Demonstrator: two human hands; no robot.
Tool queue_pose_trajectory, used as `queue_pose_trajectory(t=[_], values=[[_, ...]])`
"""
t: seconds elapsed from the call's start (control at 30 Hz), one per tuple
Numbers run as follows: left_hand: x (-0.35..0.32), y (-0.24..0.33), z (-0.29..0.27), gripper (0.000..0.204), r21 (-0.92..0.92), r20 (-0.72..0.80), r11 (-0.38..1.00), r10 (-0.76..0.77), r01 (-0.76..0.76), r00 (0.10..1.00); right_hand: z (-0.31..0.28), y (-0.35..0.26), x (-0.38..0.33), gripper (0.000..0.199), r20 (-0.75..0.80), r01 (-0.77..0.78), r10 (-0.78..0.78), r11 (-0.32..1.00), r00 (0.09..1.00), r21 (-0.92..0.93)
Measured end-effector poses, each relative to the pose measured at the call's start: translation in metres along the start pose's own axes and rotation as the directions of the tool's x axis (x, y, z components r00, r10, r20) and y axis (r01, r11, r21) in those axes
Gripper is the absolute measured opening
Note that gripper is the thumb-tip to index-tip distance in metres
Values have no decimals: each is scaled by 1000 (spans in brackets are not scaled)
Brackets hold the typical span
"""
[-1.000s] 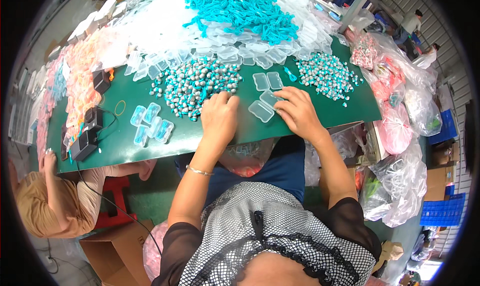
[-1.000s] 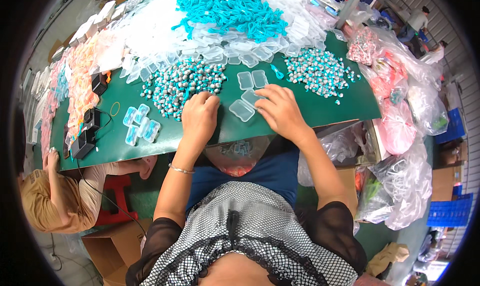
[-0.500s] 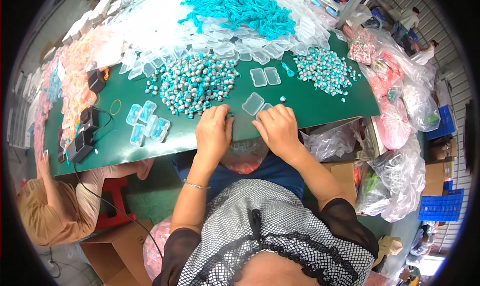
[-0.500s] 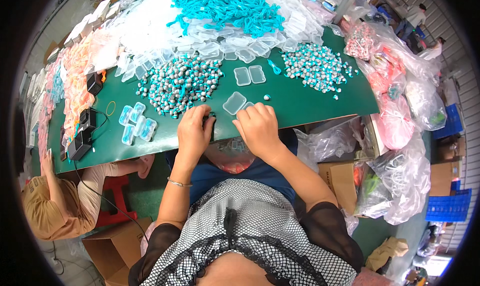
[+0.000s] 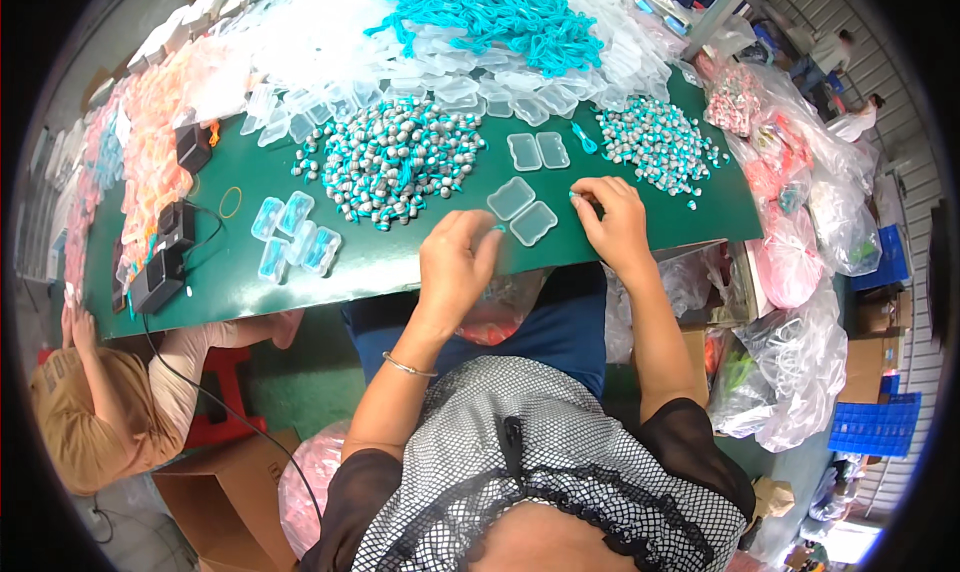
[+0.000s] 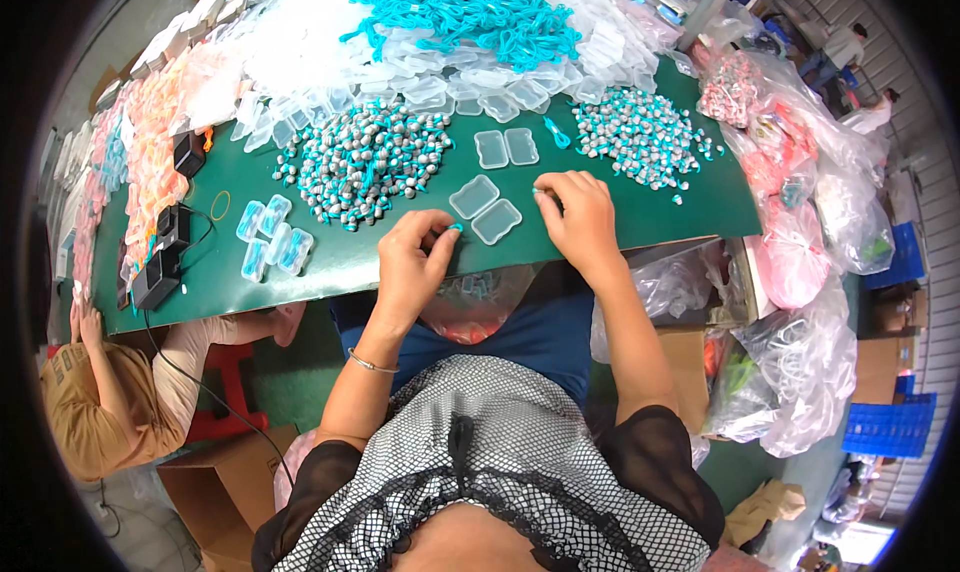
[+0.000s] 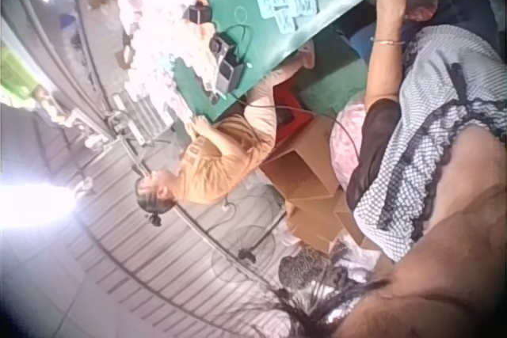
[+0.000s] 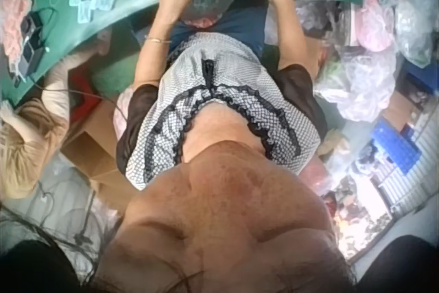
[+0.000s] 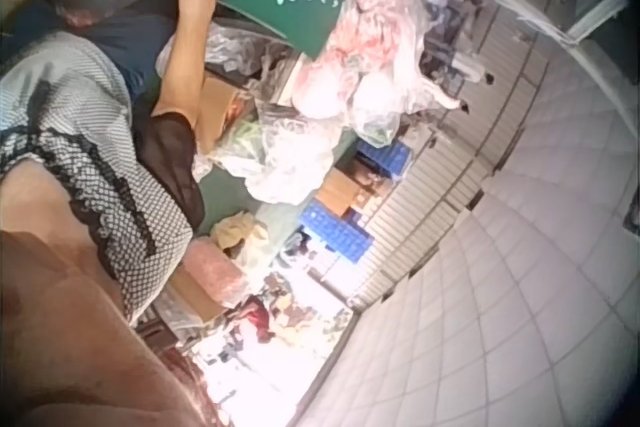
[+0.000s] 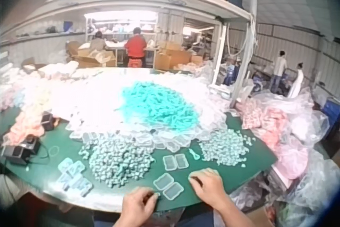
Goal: Packing small colored beads into small clear plastic cases.
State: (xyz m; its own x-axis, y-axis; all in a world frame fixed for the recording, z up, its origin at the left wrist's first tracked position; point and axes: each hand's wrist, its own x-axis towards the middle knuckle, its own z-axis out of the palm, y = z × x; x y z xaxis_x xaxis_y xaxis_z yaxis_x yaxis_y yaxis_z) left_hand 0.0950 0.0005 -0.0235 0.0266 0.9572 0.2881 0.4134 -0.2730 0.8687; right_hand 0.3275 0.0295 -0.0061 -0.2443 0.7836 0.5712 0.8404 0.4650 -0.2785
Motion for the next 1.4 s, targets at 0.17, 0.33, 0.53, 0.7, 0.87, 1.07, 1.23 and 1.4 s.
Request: queue_pose_trajectory(t=[0.17,0.33,0.53,0.7,0.87,1.07,1.23,1.4], values=[[2,9,20,12,69,-67,977,207,-203,976,17,-26,-11,14,17,-179,190,883,982,433],[3,6,39,11,301,-35,917,286,-263,958,24,-34,-16,12,-26,-119,127,971,992,208],[3,5,37,15,362,-24,886,319,-290,947,4,-37,-6,9,72,73,-72,997,995,-9],[1,12,29,30,345,35,892,299,-292,954,-2,-32,-3,8,127,72,-76,997,989,41],[2,10,26,47,361,98,880,292,-308,951,-8,-27,3,7,194,50,-63,996,979,73],[3,10,23,45,361,120,885,269,-294,956,7,27,36,9,-44,-97,92,989,995,-116],[4,6,22,44,320,129,898,274,-301,953,28,53,50,14,-33,-75,69,834,997,-547],[5,2,17,45,258,133,917,278,-304,951,18,60,41,12,-53,-201,194,957,980,-210]])
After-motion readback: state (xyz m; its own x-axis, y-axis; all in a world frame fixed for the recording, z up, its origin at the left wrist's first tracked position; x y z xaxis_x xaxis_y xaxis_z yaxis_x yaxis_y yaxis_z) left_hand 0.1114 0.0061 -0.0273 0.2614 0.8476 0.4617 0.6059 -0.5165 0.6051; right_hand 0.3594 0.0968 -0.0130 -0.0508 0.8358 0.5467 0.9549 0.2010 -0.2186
